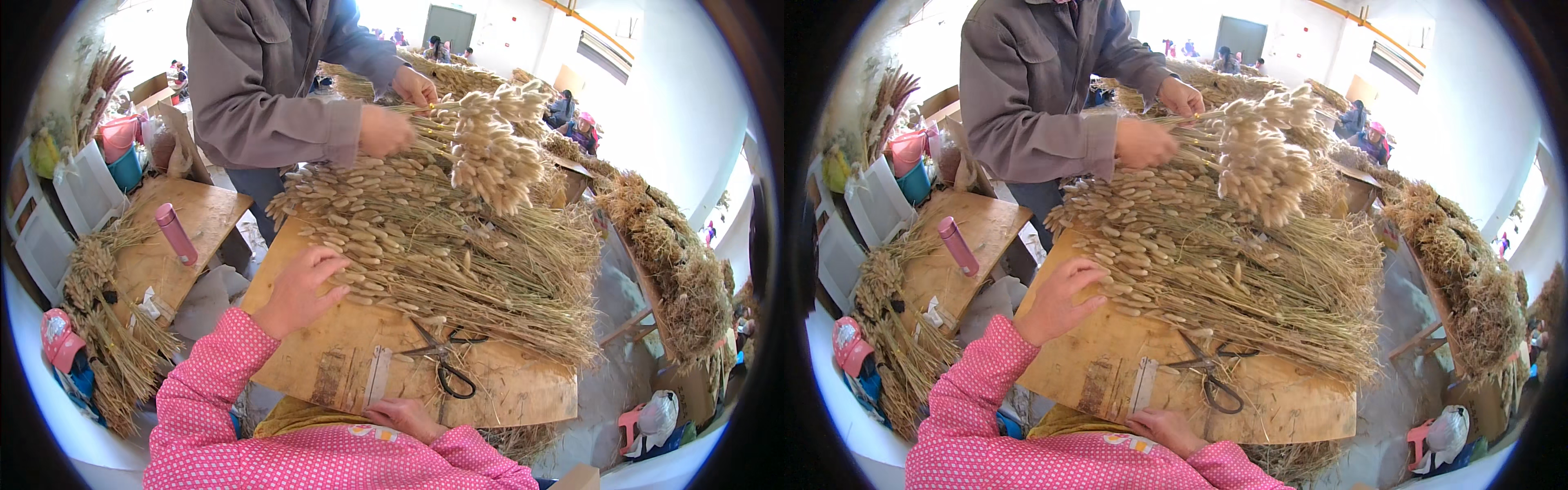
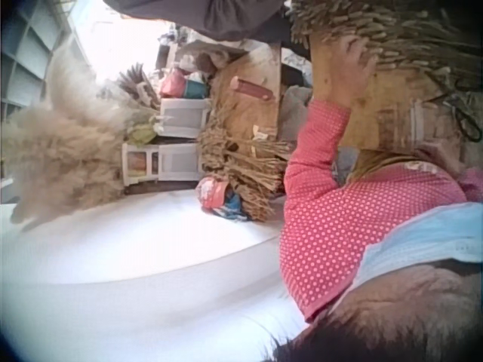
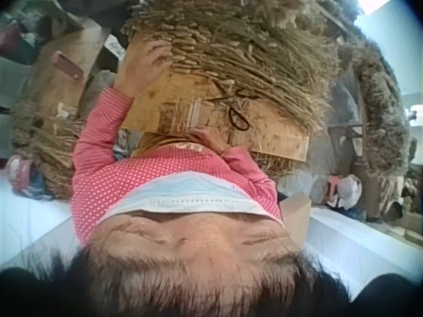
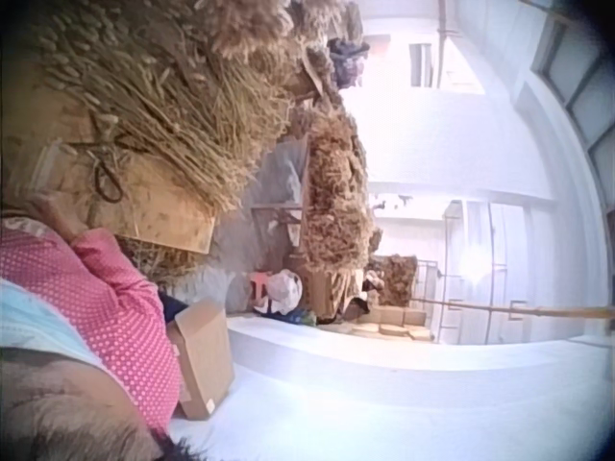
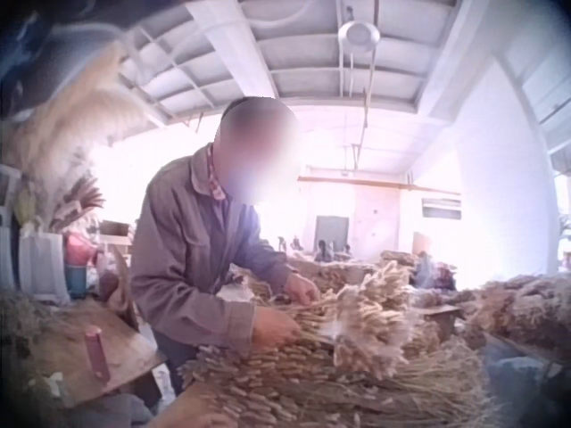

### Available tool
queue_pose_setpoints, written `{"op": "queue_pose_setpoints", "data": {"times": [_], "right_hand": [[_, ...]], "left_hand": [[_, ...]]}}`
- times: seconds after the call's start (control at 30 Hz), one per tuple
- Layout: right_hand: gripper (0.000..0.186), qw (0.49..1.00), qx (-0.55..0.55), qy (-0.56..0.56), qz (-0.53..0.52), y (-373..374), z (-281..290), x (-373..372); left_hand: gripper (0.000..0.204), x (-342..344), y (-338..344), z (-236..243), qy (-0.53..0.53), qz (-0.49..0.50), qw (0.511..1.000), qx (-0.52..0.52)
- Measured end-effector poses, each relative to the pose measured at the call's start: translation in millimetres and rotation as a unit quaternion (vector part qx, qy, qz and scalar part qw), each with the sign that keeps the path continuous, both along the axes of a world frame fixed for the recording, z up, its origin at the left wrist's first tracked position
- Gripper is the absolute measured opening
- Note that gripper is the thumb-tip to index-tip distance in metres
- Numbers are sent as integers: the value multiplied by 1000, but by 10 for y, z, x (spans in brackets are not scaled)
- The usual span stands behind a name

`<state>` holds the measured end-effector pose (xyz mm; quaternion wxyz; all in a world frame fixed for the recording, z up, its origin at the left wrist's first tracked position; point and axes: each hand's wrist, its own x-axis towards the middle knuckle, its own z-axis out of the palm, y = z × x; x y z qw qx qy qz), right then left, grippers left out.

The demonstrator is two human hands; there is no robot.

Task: The person gathers dried plant stalks on a wooden table, aligns them into a bundle, and secures the bundle with a rubber band. The person uses scissors to trim the stalks and places the finished bundle aside.

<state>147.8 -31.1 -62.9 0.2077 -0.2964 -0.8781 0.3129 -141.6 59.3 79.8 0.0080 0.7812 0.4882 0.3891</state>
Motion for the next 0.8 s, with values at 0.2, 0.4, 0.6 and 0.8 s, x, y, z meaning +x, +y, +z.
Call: {"op": "queue_pose_setpoints", "data": {"times": [0.2,0.4,0.6,0.8], "right_hand": [[17,998,-57,33,-9,-2,-60,-11],[17,996,-73,34,-24,5,-121,-34],[18,993,-109,41,-21,23,-137,-21],[19,990,-129,36,-34,25,-155,-23]], "left_hand": [[39,64,-109,-321,-7,-2,999,-31],[37,130,-197,-591,1,-12,998,-67],[34,220,-279,-711,-19,-21,996,-86],[33,314,-342,-825,-17,-43,995,-93]]}}
